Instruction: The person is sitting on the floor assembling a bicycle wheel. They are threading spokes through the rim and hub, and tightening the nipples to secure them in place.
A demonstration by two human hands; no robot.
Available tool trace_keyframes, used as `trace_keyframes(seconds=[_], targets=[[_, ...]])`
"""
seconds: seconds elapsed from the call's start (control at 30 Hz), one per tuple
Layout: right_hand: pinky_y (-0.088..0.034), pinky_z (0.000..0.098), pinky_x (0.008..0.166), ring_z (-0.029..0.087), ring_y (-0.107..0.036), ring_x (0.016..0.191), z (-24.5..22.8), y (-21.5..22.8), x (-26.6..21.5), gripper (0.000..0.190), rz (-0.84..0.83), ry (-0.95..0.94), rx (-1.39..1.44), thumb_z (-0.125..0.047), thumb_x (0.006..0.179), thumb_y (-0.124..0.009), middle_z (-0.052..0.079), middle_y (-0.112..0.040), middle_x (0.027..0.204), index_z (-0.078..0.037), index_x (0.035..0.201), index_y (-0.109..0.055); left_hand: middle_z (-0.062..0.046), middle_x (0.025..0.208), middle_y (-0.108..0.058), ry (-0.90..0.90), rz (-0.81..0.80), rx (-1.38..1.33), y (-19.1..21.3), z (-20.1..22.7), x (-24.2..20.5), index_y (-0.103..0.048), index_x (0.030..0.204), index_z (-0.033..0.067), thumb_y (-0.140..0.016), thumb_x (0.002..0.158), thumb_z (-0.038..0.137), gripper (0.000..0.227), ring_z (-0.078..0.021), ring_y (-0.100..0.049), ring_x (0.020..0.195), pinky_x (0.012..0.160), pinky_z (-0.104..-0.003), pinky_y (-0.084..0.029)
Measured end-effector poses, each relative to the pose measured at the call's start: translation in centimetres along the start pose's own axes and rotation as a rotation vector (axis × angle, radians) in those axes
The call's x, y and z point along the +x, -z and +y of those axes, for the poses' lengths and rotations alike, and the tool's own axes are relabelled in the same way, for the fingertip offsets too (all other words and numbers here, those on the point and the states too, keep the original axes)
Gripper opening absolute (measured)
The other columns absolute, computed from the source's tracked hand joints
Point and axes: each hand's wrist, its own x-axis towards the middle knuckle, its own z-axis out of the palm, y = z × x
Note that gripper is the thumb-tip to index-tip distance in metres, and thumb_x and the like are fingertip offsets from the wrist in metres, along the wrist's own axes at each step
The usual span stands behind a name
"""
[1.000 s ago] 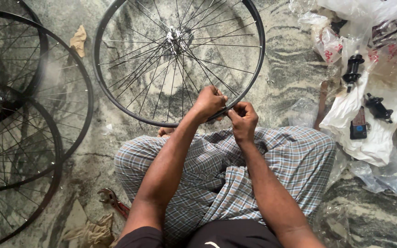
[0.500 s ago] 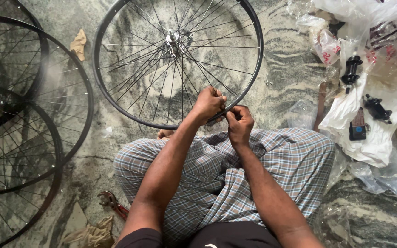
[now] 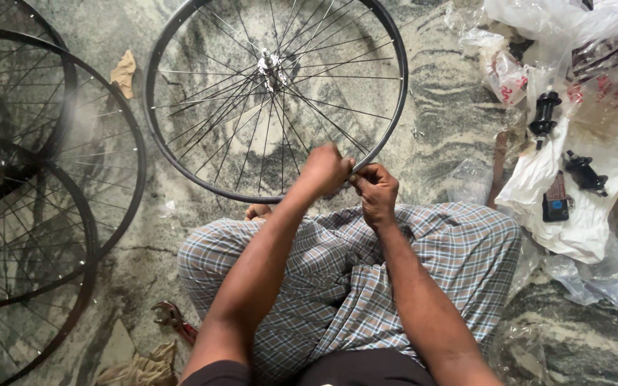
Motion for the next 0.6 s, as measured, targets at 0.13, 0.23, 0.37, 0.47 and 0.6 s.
trace_keyframes(seconds=[0.13,0.23,0.37,0.47,0.6], targets=[[-0.041,0.0202,0.055,0.005,-0.054,0.061,-0.1,0.5,0.8,0.012,-0.005,-0.033,0.061,0.004,0.086,-0.078,0.000,-0.068,0.076,-0.003,0.091,-0.070,-0.017,0.083,-0.068,-0.092,0.058,0.232,2.1,2.1,-1.4,-0.063,0.095,0.0024,-0.068,0.088,0.036,0.034,-0.0329,-0.067,0.077,0.080,-0.050,-0.047],[-0.041,0.0196,0.057,0.004,-0.056,0.064,-0.8,0.7,1.3,0.012,-0.026,-0.043,0.074,0.005,0.086,-0.079,0.000,-0.069,0.078,-0.002,0.091,-0.071,-0.015,0.079,-0.069,-0.090,-0.200,0.250,4.2,2.2,-0.4,-0.063,0.100,0.0066,-0.058,0.102,0.037,0.031,-0.0320,-0.066,0.074,0.088,-0.048,-0.042],[-0.040,0.0193,0.057,0.002,-0.053,0.065,-1.4,0.8,1.3,0.012,-0.049,-0.001,0.012,0.006,0.087,-0.080,-0.002,-0.066,0.078,-0.001,0.092,-0.072,-0.015,0.088,-0.070,-0.029,-0.362,0.055,3.9,0.7,1.4,-0.064,0.098,0.0085,-0.054,0.105,0.032,0.027,-0.0296,-0.065,0.082,0.076,-0.045,-0.048],[-0.045,0.0192,0.059,0.004,-0.058,0.069,-1.8,0.9,1.5,0.013,-0.069,-0.022,0.020,0.007,0.087,-0.080,0.000,-0.070,0.082,-0.001,0.094,-0.072,-0.011,0.099,-0.072,-0.107,-0.410,-0.219,3.0,-0.7,2.1,-0.067,0.101,0.0098,-0.057,0.098,0.026,0.019,-0.0225,-0.067,0.090,0.079,-0.041,-0.052],[-0.058,0.0225,0.075,0.008,-0.069,0.082,-2.2,1.2,1.6,0.012,-0.124,-0.037,0.013,0.006,0.086,-0.078,0.003,-0.074,0.090,-0.001,0.095,-0.071,-0.012,0.098,-0.076,-0.069,-0.489,-0.170,1.5,-0.5,1.9,-0.070,0.106,0.0075,-0.059,0.094,0.016,0.019,-0.0235,-0.070,0.088,0.081,-0.042,-0.056]])
